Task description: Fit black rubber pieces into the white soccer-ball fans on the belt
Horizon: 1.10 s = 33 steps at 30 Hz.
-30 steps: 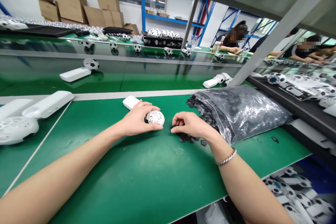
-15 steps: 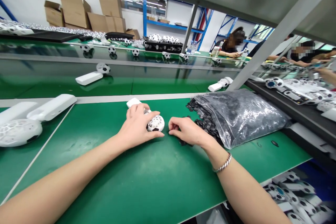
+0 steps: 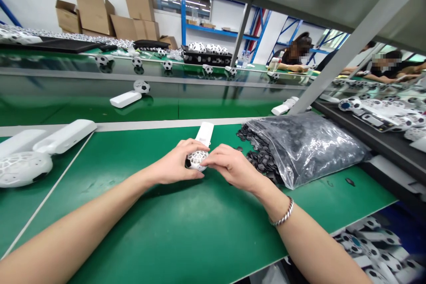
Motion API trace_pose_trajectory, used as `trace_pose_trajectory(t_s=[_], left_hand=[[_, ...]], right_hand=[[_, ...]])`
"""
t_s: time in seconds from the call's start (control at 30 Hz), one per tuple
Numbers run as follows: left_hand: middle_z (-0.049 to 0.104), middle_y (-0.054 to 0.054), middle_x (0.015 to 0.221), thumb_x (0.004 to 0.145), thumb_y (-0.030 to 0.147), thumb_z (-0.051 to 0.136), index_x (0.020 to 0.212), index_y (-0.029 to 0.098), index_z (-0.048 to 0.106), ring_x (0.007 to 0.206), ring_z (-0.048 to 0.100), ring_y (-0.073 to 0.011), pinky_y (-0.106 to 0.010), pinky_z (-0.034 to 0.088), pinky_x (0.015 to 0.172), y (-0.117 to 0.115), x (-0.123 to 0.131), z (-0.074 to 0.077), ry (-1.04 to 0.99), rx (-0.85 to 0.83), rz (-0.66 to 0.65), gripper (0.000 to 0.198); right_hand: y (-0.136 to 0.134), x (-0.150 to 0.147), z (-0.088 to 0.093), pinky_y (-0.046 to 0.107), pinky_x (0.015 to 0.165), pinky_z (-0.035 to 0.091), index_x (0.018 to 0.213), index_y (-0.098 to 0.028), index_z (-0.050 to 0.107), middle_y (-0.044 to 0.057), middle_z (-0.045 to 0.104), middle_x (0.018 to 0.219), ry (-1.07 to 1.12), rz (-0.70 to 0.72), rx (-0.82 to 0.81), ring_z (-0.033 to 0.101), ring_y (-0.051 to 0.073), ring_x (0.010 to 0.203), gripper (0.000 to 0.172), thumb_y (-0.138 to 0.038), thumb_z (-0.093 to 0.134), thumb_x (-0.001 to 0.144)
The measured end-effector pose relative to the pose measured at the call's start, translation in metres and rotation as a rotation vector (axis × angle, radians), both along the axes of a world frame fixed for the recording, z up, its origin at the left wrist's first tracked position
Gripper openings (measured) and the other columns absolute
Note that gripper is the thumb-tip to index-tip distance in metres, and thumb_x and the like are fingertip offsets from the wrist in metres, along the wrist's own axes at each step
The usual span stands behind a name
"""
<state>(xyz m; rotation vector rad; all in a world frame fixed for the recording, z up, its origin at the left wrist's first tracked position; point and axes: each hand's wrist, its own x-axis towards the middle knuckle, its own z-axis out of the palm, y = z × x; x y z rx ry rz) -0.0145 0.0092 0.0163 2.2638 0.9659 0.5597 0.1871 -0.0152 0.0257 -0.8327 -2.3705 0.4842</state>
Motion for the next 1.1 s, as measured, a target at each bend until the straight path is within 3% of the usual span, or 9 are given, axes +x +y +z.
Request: trace_pose_trajectory(t_s=[0.13,0.27,0.5,0.7,0.87,0.97,1.1], left_hand=[[0.042,-0.006,0.120,0.065,0.040,0.067,0.119,0.027,0.043,0.114,0.036,-0.0258,-0.044,0.032,0.098,-0.004,0.006,-0.007,-0.025,0.021,0.040,0.061],[0.041,-0.007,0.119,0.075,0.035,0.058,0.122,0.026,0.037,0.113,0.034,-0.0238,-0.042,0.031,0.098,-0.006,0.007,-0.009,-0.028,0.048,0.038,0.053],[0.041,-0.004,0.115,0.075,0.028,0.056,0.118,0.027,0.039,0.110,0.036,-0.0222,-0.040,0.030,0.097,-0.006,0.008,-0.006,-0.023,0.007,0.033,0.046],[0.044,-0.004,0.106,0.073,0.027,0.057,0.114,0.024,0.044,0.105,0.038,-0.0227,-0.040,0.032,0.094,-0.004,0.011,-0.010,-0.048,0.062,0.091,0.043],[0.044,-0.004,0.103,0.070,0.025,0.059,0.109,0.022,0.047,0.102,0.038,-0.0233,-0.041,0.031,0.092,-0.001,0.014,-0.013,-0.058,0.122,0.142,0.041],[0.043,-0.004,0.104,0.070,0.024,0.058,0.109,0.022,0.046,0.103,0.037,-0.0237,-0.041,0.031,0.093,-0.001,0.014,-0.013,-0.047,0.129,0.145,0.041],[0.042,-0.005,0.110,0.074,0.028,0.057,0.117,0.023,0.042,0.107,0.035,-0.0233,-0.040,0.029,0.095,-0.004,0.008,-0.015,-0.075,0.112,0.112,0.046]], right_hand=[[-0.001,-0.009,-0.004,0.028,0.076,0.043,0.085,-0.021,0.058,0.001,0.063,0.082,0.001,-0.028,-0.006,0.053,0.014,0.080,0.011,-0.016,0.049,0.083],[0.001,-0.014,-0.010,0.028,0.076,0.043,0.085,-0.020,0.053,0.001,0.058,0.083,0.114,-0.086,-0.061,0.052,0.013,0.080,0.009,-0.013,0.051,0.080],[0.005,-0.014,-0.023,0.025,0.066,0.047,0.094,-0.020,0.048,0.004,0.046,0.099,0.227,-0.220,-0.267,0.048,0.014,0.089,0.021,-0.023,0.058,0.076],[0.006,-0.015,-0.029,0.024,0.063,0.046,0.093,-0.020,0.048,0.004,0.047,0.097,0.230,-0.254,-0.255,0.049,0.014,0.088,0.020,-0.023,0.057,0.076],[0.012,-0.017,-0.039,0.028,0.069,0.048,0.093,-0.019,0.046,0.003,0.048,0.097,0.295,-0.295,-0.276,0.052,0.011,0.074,0.024,-0.027,0.059,0.075],[0.015,-0.017,-0.042,0.032,0.074,0.048,0.102,-0.018,0.045,0.008,0.048,0.108,0.287,-0.299,-0.257,0.054,0.017,0.090,0.033,-0.029,0.060,0.074],[0.014,-0.014,-0.039,0.033,0.082,0.047,0.124,-0.023,0.035,0.009,0.042,0.129,0.251,-0.170,-0.311,0.047,0.021,0.112,0.049,-0.029,0.055,0.079]])
